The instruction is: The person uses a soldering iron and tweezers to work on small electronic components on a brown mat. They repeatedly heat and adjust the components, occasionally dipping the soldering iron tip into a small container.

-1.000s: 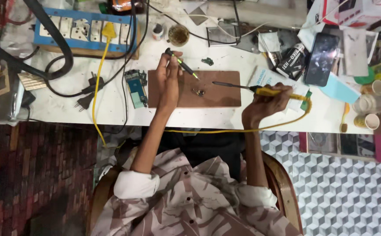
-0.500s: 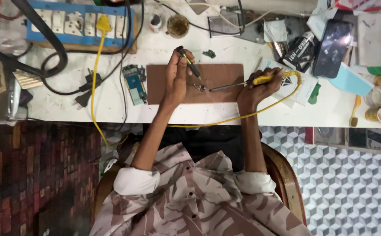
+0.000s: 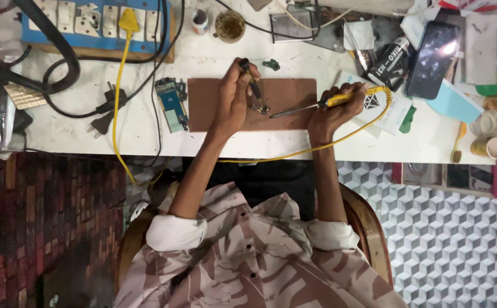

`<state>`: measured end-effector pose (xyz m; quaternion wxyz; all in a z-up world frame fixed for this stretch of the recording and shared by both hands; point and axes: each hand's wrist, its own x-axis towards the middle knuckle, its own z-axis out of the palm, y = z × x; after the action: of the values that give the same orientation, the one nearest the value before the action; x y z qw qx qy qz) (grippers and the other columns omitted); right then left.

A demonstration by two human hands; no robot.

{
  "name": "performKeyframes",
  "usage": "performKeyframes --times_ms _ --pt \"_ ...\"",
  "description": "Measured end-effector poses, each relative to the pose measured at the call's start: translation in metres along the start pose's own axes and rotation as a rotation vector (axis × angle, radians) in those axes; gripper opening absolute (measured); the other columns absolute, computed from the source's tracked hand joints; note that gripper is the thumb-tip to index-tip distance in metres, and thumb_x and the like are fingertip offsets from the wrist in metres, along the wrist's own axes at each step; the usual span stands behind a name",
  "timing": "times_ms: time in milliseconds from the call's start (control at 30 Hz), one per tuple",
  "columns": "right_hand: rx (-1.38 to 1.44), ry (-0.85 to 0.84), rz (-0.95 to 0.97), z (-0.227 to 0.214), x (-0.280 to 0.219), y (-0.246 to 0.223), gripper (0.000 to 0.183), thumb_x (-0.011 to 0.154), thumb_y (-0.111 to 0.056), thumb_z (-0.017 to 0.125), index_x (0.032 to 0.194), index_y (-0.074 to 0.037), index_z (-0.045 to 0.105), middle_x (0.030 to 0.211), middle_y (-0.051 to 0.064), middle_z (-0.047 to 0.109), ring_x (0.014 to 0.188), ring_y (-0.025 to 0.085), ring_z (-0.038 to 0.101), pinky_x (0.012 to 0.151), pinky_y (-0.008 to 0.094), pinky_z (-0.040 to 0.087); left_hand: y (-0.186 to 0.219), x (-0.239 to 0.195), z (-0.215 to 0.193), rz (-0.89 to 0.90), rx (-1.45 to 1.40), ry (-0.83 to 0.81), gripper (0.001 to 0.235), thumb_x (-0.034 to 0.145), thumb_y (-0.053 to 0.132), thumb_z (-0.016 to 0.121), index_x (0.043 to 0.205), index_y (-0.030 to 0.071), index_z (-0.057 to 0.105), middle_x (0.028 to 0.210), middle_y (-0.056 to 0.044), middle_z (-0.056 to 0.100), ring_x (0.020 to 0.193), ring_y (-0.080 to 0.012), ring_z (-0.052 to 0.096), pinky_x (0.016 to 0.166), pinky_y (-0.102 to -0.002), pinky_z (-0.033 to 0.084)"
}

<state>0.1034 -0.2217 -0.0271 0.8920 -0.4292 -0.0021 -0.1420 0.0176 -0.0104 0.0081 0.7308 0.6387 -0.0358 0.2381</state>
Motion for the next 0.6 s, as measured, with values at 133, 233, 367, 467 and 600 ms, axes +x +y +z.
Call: performKeyframes --times_ms 133,233,367,467,600 --pt "-0.038 -0.067 -0.071 0.000 0.000 0.001 0.033 0.111 -0.042 0.048 0.097 -0.012 0.048 0.080 0.000 0.047 0.059 0.009 0.042 0.052 0.025 0.036 0.003 0.003 0.001 -0.030 0.016 -0.019 0.025 0.117 0.022 0.039 0.109 0.004 0.055 0.101 0.000 0.058 0.081 -0.0073 0.045 0.076 -0.025 0.045" --pt "-0.056 -0.039 -0.063 -0.002 0.000 0.002 0.034 0.110 -0.042 0.047 0.096 -0.011 0.048 0.080 0.000 0.047 0.059 0.009 0.042 0.052 0.025 0.036 0.005 0.003 0.001 -0.009 0.057 -0.039 0.022 0.117 0.016 0.039 0.110 0.004 0.055 0.098 0.001 0.055 0.081 -0.0079 0.045 0.076 -0.025 0.046" --pt "-0.092 -0.062 -0.099 -0.004 0.000 0.004 0.033 0.107 -0.043 0.045 0.102 -0.011 0.050 0.083 0.000 0.048 0.064 0.010 0.045 0.056 0.025 0.038 0.008 0.003 0.000 0.001 0.074 -0.039 0.020 0.116 0.011 0.037 0.110 0.003 0.055 0.097 0.000 0.055 0.081 -0.0084 0.046 0.076 -0.025 0.047" --pt "-0.124 -0.018 -0.137 -0.004 0.002 0.006 0.037 0.111 -0.042 0.048 0.094 -0.010 0.048 0.080 0.001 0.046 0.060 0.011 0.043 0.055 0.026 0.039 0.006 0.001 -0.001 0.017 0.113 -0.040 0.018 0.113 0.006 0.037 0.113 0.001 0.054 0.095 -0.002 0.055 0.079 -0.0098 0.047 0.075 -0.025 0.047" --pt "-0.094 0.044 -0.139 -0.005 0.010 0.012 0.036 0.109 -0.040 0.051 0.089 -0.010 0.048 0.074 0.001 0.046 0.057 0.011 0.044 0.050 0.026 0.038 -0.005 0.000 -0.002 0.081 0.252 -0.033 0.016 0.113 0.002 0.038 0.114 -0.001 0.053 0.099 -0.006 0.060 0.081 -0.0186 0.050 0.077 -0.031 0.046"
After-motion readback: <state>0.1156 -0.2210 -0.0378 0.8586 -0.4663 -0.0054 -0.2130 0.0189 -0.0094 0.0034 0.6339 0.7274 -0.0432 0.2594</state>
